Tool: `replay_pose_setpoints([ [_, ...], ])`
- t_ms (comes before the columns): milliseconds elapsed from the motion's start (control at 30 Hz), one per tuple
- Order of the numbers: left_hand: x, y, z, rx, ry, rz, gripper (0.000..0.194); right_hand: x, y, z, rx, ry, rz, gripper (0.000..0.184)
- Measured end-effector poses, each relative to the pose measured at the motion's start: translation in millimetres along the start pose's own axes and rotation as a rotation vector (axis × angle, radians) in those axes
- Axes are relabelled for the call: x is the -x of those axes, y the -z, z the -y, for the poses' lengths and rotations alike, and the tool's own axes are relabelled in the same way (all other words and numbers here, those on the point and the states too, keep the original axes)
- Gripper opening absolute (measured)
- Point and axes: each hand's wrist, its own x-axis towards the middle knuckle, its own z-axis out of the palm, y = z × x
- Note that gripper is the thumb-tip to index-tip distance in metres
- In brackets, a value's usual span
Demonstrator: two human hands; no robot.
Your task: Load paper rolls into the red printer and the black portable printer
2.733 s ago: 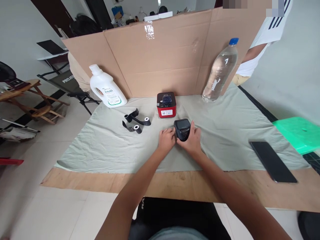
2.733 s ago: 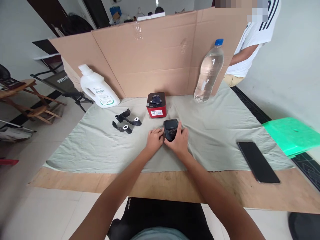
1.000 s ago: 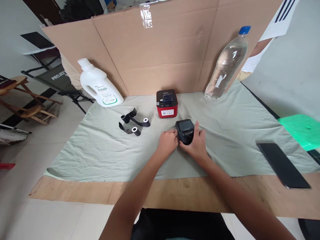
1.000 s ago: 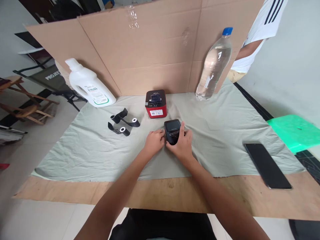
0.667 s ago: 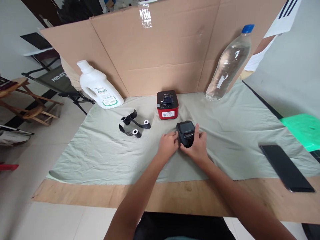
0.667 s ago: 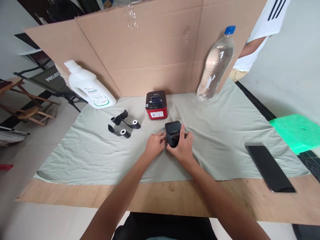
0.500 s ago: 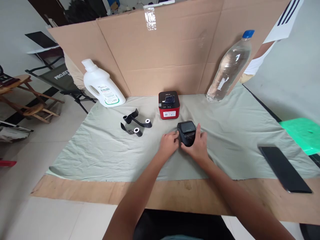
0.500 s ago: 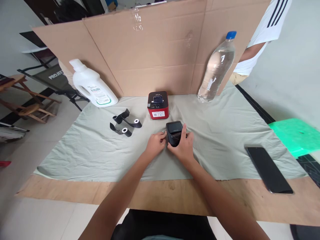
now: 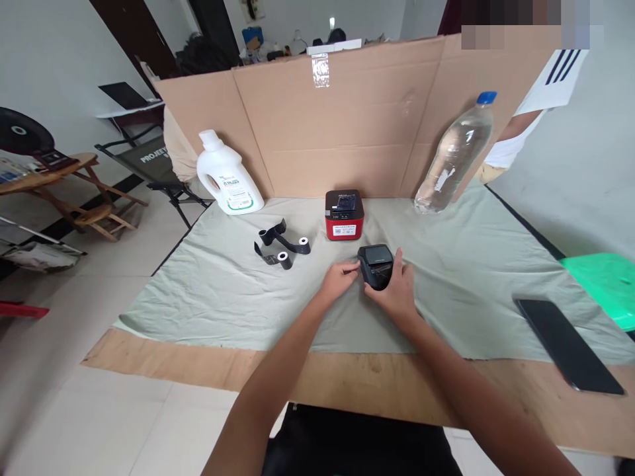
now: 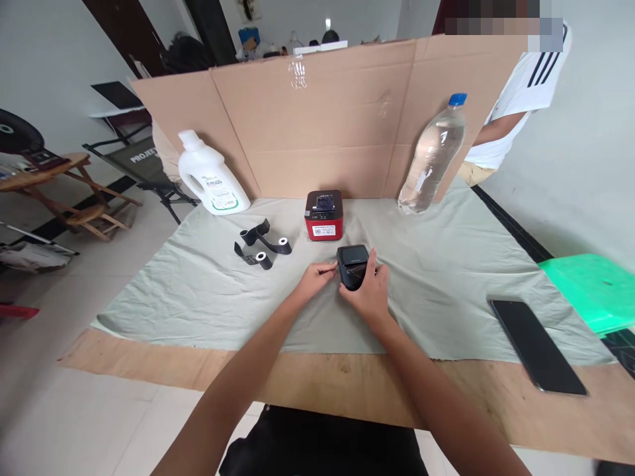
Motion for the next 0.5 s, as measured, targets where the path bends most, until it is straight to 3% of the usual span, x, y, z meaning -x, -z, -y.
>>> replay_pose_setpoints([
  [233, 4.6, -6.0, 1.7, -0.037, -0.038, -0.074, 0.036, 0.5, -2.1, -1.2, 0.002, -0.047, 0.014, 0.122],
  [500, 5.9, -3.1, -13.2, -0.217, 0.025, -0.003, 0.052, 1.0, -1.7, -0.2, -0.001, -0.063, 0.026, 0.121],
])
